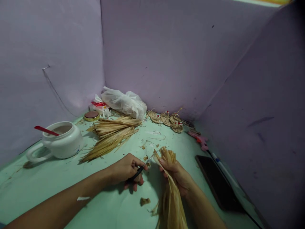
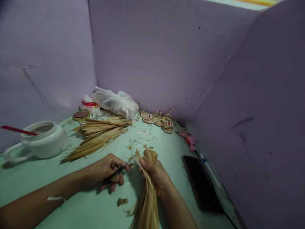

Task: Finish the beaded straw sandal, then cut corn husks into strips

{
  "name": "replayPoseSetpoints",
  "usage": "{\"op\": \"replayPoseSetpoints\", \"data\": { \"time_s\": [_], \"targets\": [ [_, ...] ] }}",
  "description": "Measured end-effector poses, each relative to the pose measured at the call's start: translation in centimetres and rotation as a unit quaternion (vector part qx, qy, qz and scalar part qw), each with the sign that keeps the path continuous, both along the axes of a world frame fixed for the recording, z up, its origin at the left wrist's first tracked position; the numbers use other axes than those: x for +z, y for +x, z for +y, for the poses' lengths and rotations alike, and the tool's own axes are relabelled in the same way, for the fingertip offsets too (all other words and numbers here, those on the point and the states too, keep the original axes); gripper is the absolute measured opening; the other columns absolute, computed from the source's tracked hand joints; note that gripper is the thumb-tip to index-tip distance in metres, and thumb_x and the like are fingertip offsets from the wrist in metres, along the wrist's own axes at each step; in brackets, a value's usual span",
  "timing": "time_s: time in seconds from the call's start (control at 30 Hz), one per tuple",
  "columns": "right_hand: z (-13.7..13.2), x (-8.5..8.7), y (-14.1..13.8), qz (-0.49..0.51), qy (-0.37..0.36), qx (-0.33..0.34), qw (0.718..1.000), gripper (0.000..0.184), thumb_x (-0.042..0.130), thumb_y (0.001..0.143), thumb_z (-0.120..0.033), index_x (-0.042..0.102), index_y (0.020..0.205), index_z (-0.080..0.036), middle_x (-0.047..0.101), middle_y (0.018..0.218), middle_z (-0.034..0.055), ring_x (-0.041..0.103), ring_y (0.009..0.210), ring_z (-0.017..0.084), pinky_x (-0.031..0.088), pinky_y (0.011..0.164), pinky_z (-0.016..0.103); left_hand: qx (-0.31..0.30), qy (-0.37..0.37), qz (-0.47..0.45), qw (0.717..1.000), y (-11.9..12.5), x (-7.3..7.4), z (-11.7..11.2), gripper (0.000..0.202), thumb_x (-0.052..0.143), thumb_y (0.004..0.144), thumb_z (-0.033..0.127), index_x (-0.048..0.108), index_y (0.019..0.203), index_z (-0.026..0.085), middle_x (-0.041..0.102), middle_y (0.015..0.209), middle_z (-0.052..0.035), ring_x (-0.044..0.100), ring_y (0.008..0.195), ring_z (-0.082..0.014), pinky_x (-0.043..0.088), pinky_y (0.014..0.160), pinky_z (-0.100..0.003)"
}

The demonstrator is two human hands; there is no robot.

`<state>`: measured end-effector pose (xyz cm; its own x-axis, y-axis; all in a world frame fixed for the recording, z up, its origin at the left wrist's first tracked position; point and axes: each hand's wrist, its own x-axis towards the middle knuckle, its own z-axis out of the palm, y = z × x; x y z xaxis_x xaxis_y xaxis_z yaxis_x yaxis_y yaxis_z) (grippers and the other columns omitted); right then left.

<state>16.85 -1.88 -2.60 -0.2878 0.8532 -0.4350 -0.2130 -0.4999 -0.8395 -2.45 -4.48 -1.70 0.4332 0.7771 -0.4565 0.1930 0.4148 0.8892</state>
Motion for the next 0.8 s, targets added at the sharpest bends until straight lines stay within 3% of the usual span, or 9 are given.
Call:
{"op": "replayPoseSetpoints", "data": {
  "time_s": [0.27, 0.4, 0.6, 0.7, 0.8],
  "targets": [
    [0.4, -0.3, 0.0, 0.001, -0.002, 0.055, 0.998, 0.019, 0.074, 0.059, -0.029, 0.06, 0.053, -0.019, 0.051, 0.044, -0.0038, 0.029, 0.033, 0.002, 0.017, 0.036, 0.018, -0.003, -0.008, -0.001, 1.0, 0.2, -0.2, 0.3, 0.038, 0.053, 0.048, 0.009, 0.056, 0.086, 0.012, 0.066, 0.065, -0.0039, 0.056, 0.04, -0.0122, 0.035, 0.028, -0.015],
    [0.1, 0.0, -0.2, -0.015, 0.01, 0.093, 0.996, 0.022, 0.074, 0.06, -0.03, 0.059, 0.048, -0.018, 0.047, 0.04, -0.0037, 0.029, 0.033, 0.003, 0.018, 0.035, 0.019, -0.003, 0.003, -0.017, 1.0, 0.0, -0.2, 0.3, 0.038, 0.054, 0.049, 0.009, 0.057, 0.086, 0.012, 0.066, 0.067, -0.0037, 0.059, 0.045, -0.0136, 0.036, 0.029, -0.016],
    [0.1, 0.4, -0.2, 0.023, -0.007, 0.046, 0.999, 0.018, 0.074, 0.059, -0.025, 0.058, 0.059, -0.017, 0.052, 0.045, -0.0045, 0.029, 0.033, 0.001, 0.016, 0.034, 0.015, -0.003, -0.015, -0.016, 1.0, 0.0, -0.3, 0.7, 0.037, 0.05, 0.05, 0.009, 0.054, 0.086, 0.013, 0.065, 0.064, -0.0046, 0.058, 0.044, -0.0145, 0.034, 0.029, -0.017],
    [0.3, 1.0, 0.6, 0.051, -0.03, 0.028, 0.998, 0.023, 0.076, 0.055, -0.028, 0.056, 0.062, -0.018, 0.049, 0.045, -0.0063, 0.028, 0.033, 0.001, 0.015, 0.034, 0.013, 0.037, 0.033, 0.051, 0.997, -0.3, 0.9, 0.7, 0.031, 0.053, 0.057, 0.016, 0.052, 0.088, 0.014, 0.063, 0.062, -0.0018, 0.052, 0.04, -0.0106, 0.032, 0.032, -0.017],
    [0.5, 1.9, 2.2, 0.105, -0.036, 0.015, 0.994, 0.028, 0.077, 0.053, -0.029, 0.055, 0.067, -0.018, 0.041, 0.044, -0.0086, 0.024, 0.034, 0.0, 0.014, 0.034, 0.012, 0.032, 0.161, 0.143, 0.976, -0.4, 1.6, -0.3, 0.024, 0.057, 0.061, 0.021, 0.056, 0.084, 0.016, 0.057, 0.056, 0.0023, 0.049, 0.042, -0.0091, 0.033, 0.04, -0.018]
  ]
}}
